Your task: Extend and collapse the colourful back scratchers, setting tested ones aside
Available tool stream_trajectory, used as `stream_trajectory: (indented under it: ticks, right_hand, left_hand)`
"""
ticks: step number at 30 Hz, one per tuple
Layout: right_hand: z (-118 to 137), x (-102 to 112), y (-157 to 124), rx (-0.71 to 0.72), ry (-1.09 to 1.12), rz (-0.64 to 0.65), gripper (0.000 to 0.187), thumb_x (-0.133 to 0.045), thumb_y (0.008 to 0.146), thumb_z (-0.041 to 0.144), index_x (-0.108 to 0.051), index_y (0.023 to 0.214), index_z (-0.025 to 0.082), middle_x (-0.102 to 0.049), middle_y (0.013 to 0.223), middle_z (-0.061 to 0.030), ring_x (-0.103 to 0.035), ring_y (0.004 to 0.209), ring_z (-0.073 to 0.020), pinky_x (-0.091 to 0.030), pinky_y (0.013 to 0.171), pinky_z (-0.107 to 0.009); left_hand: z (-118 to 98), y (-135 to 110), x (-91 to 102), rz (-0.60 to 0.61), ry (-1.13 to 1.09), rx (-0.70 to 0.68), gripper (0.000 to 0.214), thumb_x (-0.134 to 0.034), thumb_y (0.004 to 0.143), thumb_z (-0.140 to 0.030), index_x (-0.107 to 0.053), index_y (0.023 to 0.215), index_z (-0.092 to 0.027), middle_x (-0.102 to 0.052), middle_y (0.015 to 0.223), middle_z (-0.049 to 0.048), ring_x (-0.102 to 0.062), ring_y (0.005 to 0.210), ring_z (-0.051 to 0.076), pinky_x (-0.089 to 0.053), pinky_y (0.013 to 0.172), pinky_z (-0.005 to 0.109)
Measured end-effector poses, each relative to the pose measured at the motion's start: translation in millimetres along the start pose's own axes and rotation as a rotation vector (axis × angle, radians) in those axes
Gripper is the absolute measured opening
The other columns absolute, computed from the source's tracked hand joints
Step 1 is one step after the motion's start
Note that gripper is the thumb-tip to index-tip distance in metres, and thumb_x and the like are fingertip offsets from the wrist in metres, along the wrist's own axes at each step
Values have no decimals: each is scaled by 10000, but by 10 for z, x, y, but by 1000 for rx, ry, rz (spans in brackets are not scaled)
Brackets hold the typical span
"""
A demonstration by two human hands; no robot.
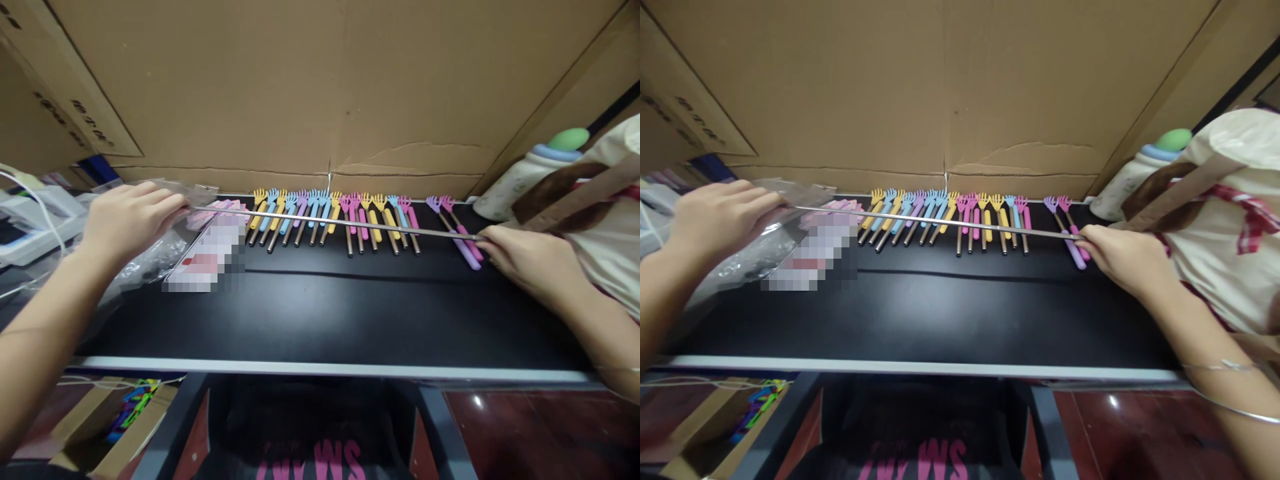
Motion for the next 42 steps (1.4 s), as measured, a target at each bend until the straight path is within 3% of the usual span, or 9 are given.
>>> stream_trajectory:
  ticks: [5,8,13,15,18,24,30,35,42]
  right_hand:
    - [427,110,142,122,-5,-109,314,-378,951,411,-613,887,212,-712,848,-86,-595,683,-182,-274,552,-274]
    - [984,359,226,219,19,-233,369,-347,959,403,-609,806,192,-678,710,-59,-556,596,-167,-237,531,-271]
    - [2058,801,132,472,83,-366,355,-368,969,290,-571,697,185,-598,565,-13,-505,526,-133,-251,545,-266]
    - [2238,899,78,478,71,-409,329,-385,968,251,-566,703,178,-583,551,0,-499,508,-123,-265,552,-264]
    - [2269,961,19,463,64,-473,290,-425,963,276,-568,732,177,-572,553,19,-506,510,-114,-268,545,-264]
    - [2016,923,15,481,18,-525,333,-415,968,345,-572,718,190,-576,559,18,-511,541,-111,-270,553,-261]
    - [1042,479,153,258,-125,-366,493,-271,974,480,-579,712,198,-614,605,-33,-476,519,-138,-182,499,-268]
    - [315,114,99,74,-204,-129,406,-345,954,470,-598,799,193,-668,743,-76,-532,621,-168,-202,495,-254]
    - [32,167,-36,17,-265,-149,279,-389,926,368,-578,830,187,-661,793,-88,-541,657,-185,-281,545,-273]
  left_hand:
    - [-416,153,44,-77,-40,-169,391,-257,988,-262,-602,804,-237,-622,685,31,-581,697,163,-300,502,310]
    - [-922,266,339,-246,-87,-246,316,-374,975,-287,-593,758,-217,-624,653,6,-562,650,139,-294,489,272]
    - [-1792,422,750,-346,-288,-359,281,-439,962,-266,-570,723,-197,-571,573,-19,-537,574,117,-333,528,250]
    - [-1941,470,851,-392,-322,-365,296,-451,960,-270,-541,690,-191,-543,547,-23,-529,562,117,-324,524,256]
    - [-1979,508,933,-450,-318,-372,320,-439,968,-280,-527,674,-191,-517,532,-26,-509,548,115,-303,512,258]
    - [-1713,472,921,-452,-244,-409,319,-444,966,-321,-571,698,-205,-535,560,-19,-488,565,118,-287,527,267]
    - [-801,325,438,-282,-57,-279,266,-477,940,-332,-577,718,-224,-577,616,-23,-450,611,129,-249,504,257]
    - [-155,113,92,-161,36,-107,289,-436,940,-344,-543,704,-218,-581,671,-5,-438,733,160,-241,509,242]
    - [189,-102,90,-121,187,17,313,-370,963,-382,-578,791,-221,-649,813,19,-460,767,180,-267,541,247]
Point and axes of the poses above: each hand's wrist, its own y-axis towards the middle knuckle, its own x-axis out of the back of the hand, z = x × y, the point moved 9 cm from there along y, towards the middle knuckle
